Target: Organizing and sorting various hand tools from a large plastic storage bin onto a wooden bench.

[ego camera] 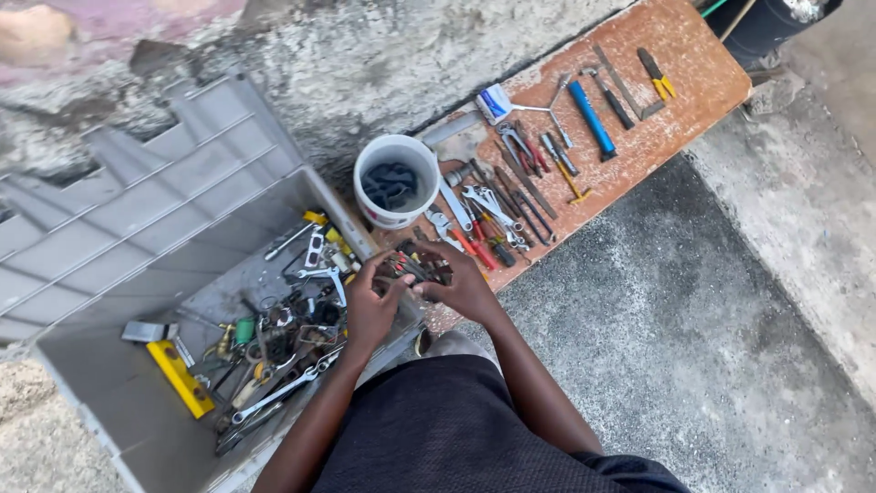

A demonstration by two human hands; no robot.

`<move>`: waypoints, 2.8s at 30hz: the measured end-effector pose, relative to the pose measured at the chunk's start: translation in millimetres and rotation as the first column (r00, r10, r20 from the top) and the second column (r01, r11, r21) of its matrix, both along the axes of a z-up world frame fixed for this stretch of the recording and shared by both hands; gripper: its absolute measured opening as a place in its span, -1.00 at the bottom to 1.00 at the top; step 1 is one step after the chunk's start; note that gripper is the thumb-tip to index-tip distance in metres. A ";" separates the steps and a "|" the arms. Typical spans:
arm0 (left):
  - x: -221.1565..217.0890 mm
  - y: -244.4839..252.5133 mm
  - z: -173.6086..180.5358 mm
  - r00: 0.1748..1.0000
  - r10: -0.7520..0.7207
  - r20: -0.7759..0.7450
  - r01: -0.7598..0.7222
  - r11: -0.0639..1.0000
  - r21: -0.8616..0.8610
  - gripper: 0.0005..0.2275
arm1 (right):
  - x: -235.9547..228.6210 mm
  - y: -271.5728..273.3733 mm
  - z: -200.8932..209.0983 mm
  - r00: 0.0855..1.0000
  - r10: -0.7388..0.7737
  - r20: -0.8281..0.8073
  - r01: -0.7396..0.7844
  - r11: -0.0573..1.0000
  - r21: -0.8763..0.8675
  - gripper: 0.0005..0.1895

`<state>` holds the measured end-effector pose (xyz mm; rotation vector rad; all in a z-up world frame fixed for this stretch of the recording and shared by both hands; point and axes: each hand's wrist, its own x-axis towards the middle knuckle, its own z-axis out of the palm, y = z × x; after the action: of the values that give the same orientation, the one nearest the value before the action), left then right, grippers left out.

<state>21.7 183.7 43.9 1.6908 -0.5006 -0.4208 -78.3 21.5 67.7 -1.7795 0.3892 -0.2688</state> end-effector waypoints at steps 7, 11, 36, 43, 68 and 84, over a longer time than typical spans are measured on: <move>-26.8 -75.1 -10.1 0.992 -0.122 0.004 0.122 0.992 0.009 -0.52 | -33.2 -64.4 -36.4 0.995 -0.102 0.005 0.102 0.987 -0.124 -0.40; -23.5 -87.9 -25.3 0.950 -0.178 0.256 0.134 0.975 0.180 -0.46 | -50.3 -124.6 -102.5 0.962 -0.240 -0.130 0.231 0.970 -0.080 -0.47; -11.8 -70.5 -110.3 0.638 -0.210 0.741 -0.169 0.901 0.401 -0.89 | -22.3 -276.5 -292.0 0.829 -0.546 -0.123 0.455 0.785 -0.419 -0.50; -15.3 -52.2 -70.3 0.743 -0.206 0.636 0.044 0.964 0.261 -0.88 | -67.4 -327.0 -400.3 0.677 -0.692 -0.249 0.551 0.702 -0.451 -0.56; 111.6 90.2 -302.7 0.990 -0.070 0.123 -0.009 0.835 0.550 -0.73 | 47.3 111.8 -60.5 0.975 -0.120 0.189 0.182 0.915 -0.361 -0.86; 98.7 75.4 -172.9 0.998 -0.035 -0.044 0.052 0.874 0.483 -0.79 | 30.0 101.3 -79.3 0.975 -0.089 0.203 0.173 0.879 -0.444 -0.90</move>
<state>120.4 259.1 -128.9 2.1544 -0.4292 -0.6480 -48.3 122.8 -11.6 -2.1756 0.3362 -0.6575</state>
